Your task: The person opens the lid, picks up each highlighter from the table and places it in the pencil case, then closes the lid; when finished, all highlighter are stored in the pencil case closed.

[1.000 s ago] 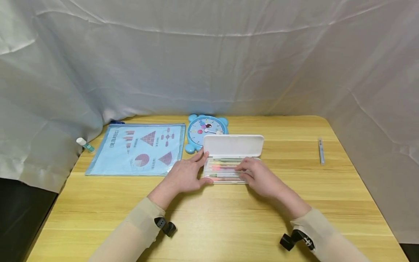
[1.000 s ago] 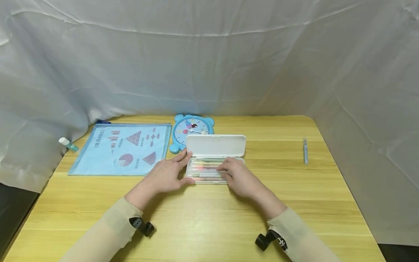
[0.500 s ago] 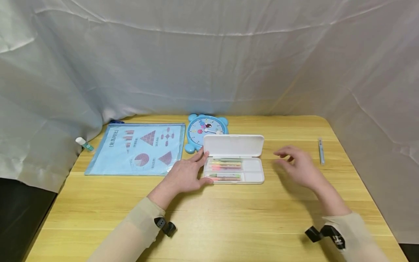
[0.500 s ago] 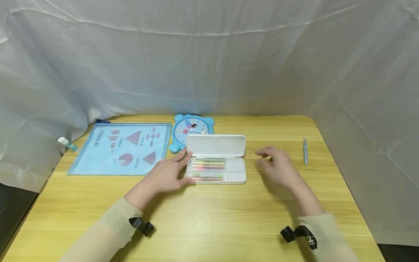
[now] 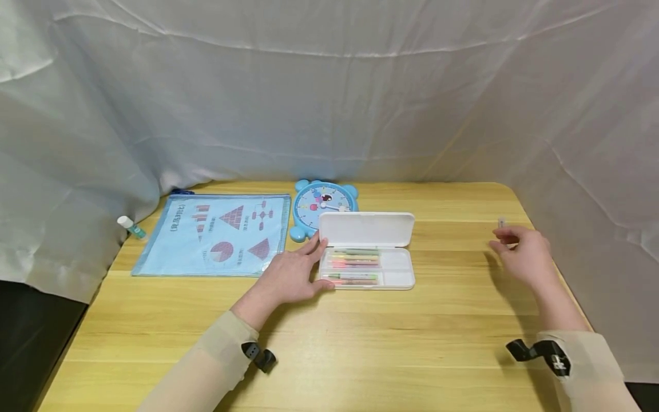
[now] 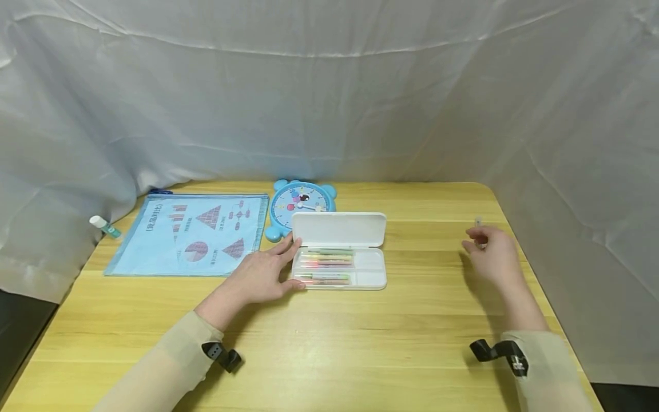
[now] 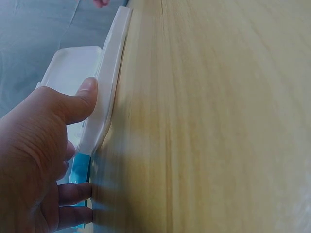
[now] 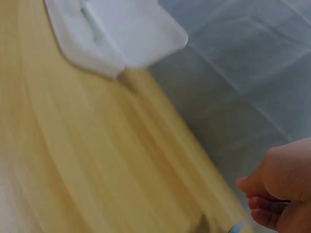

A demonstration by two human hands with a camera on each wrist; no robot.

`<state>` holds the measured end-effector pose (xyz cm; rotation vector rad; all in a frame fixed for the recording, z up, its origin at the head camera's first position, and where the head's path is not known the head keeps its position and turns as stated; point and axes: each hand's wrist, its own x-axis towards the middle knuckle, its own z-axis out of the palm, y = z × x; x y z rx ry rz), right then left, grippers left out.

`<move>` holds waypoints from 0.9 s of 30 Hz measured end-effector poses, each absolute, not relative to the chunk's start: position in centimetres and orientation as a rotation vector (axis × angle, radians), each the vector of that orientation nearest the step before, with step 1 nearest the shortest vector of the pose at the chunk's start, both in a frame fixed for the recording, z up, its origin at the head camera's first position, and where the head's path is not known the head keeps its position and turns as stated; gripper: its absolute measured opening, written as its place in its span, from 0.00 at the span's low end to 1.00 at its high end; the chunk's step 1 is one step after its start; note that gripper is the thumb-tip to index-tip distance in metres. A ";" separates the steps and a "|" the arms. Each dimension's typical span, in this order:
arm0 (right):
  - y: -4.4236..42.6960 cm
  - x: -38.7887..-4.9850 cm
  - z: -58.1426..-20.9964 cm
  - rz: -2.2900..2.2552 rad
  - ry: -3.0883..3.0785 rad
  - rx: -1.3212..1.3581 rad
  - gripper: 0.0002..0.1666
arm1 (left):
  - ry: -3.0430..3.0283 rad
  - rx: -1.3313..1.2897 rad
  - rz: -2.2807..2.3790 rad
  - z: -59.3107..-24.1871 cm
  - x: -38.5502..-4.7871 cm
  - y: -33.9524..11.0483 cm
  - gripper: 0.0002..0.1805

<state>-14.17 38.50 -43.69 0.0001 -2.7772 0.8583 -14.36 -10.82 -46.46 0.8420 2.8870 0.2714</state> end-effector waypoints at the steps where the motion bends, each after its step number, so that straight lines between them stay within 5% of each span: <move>1: 38.8 -14.2 -43.9 0.846 -2.797 -0.049 0.17 | 2.886 0.838 0.274 -46.5 -14.4 -10.8 0.56; 27: 41.5 -15.2 -47.0 0.852 -2.824 -0.364 0.17 | 2.873 0.826 0.276 -46.5 -14.5 -10.8 0.56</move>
